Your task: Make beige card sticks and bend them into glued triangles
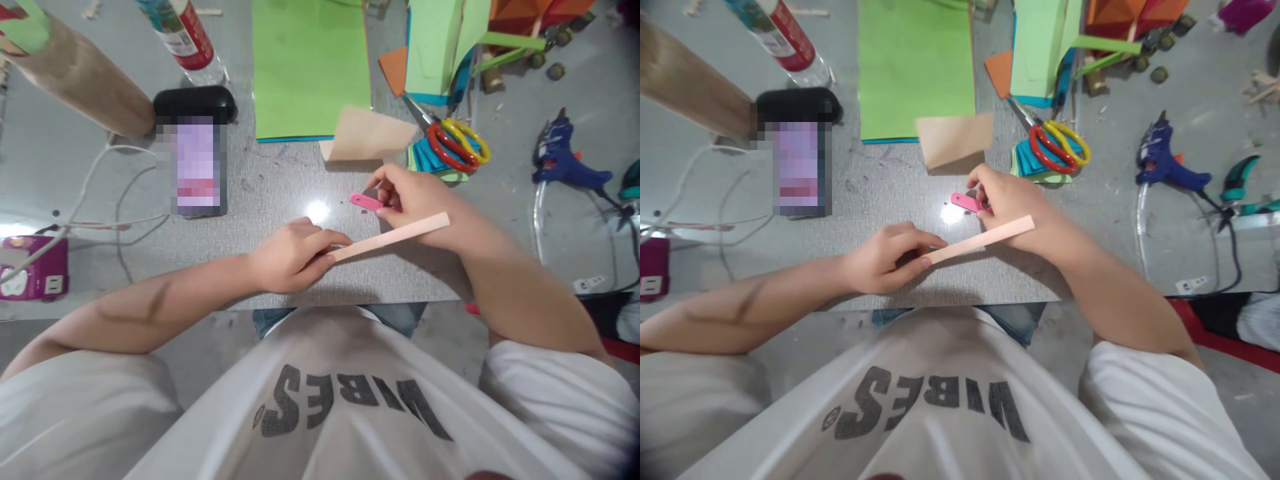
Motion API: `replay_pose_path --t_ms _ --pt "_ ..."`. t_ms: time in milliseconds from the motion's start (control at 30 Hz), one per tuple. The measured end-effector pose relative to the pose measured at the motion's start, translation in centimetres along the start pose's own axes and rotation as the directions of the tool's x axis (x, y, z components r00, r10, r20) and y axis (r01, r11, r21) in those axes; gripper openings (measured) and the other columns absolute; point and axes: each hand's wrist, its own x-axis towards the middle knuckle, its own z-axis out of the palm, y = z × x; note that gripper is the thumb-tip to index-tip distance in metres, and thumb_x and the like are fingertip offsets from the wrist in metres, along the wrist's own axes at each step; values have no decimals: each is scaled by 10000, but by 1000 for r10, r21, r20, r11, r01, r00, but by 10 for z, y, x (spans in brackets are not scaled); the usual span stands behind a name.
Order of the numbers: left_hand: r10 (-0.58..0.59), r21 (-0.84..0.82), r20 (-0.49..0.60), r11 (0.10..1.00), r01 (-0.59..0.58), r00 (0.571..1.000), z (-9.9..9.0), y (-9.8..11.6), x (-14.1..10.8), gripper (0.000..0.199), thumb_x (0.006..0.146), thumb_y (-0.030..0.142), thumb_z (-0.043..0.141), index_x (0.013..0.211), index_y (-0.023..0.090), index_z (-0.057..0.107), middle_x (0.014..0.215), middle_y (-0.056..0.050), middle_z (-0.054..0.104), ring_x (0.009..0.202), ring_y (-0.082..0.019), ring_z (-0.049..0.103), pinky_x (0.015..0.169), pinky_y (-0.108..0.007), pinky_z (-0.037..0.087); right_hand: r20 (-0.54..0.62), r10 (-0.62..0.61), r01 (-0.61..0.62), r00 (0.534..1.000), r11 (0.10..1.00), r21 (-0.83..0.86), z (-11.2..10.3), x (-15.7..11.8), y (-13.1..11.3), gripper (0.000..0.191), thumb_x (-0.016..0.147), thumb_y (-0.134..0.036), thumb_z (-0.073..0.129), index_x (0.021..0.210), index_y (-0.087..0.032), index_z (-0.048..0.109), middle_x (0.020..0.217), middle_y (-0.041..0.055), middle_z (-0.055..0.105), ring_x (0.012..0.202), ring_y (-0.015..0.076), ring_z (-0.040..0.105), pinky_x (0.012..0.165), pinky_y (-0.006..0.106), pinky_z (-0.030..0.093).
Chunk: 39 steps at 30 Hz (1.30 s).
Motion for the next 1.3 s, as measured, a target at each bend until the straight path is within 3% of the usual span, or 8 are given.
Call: replay_pose_path --t_ms 167,300,400,467,533,667,933,1300 --pt "-19 290 5 957 17 1000 6 -1 -1 328 1270 303 479 1485 185 697 1085 -83 856 933 -244 784 958 -451 562 75 78 -85 994 993 87 -27 2 17 111 989 -238 767 1092 -278 782 1044 67 835 934 293 760 933 478 615" --pt "-16 444 -24 896 25 1000 9 0 -2 302 1260 275 480 1399 202 738 1219 -136 819 1069 -293 734 916 -459 485 -144 98 -84 985 992 95 -54 -15 8 111 1033 -252 764 1136 -275 795 1104 76 832 904 252 695 851 446 527" --pt "-3 513 -24 858 15 1000 11 0 -2 262 1251 247 528 1226 224 788 1178 -117 811 1019 -274 691 888 -456 443 -277 80 -57 957 994 90 -53 -29 -11 150 1095 -403 799 1063 -257 790 1006 74 829 795 225 654 754 426 475" --pt "6 557 -22 831 7 1000 12 0 -2 246 1232 217 567 1138 226 794 1125 -99 814 982 -258 677 868 -449 426 -199 28 -13 980 997 74 -40 -34 -25 281 1143 -492 779 981 -264 804 906 57 819 772 229 674 747 416 471" --pt "27 586 -21 810 -10 999 12 0 -2 256 1214 193 582 1054 222 780 1046 -83 801 926 -238 663 842 -438 424 -47 -117 117 992 993 1 -21 -39 -35 372 1196 -470 680 911 -262 799 861 54 799 769 237 669 752 417 444" --pt "84 609 0 790 -67 996 11 -1 -2 315 1185 172 596 896 226 709 870 -46 715 769 -202 580 742 -411 392 180 -215 246 960 954 -172 8 -45 -44 435 1222 -337 546 900 -246 825 948 96 799 829 257 668 742 427 351" --pt "74 573 -8 817 -56 997 11 0 1 352 1180 162 587 843 228 666 816 -29 662 714 -191 538 699 -411 390 182 -175 214 968 950 -227 1 -42 -42 488 1229 -366 510 908 -241 855 905 106 778 813 269 663 738 426 323" --pt "70 560 2 827 -59 998 7 0 0 302 1177 169 571 919 227 718 865 -44 731 731 -195 610 701 -408 420 135 -89 129 987 939 -320 -15 -35 -26 530 1245 -474 509 859 -281 816 843 116 765 798 309 647 738 453 359"
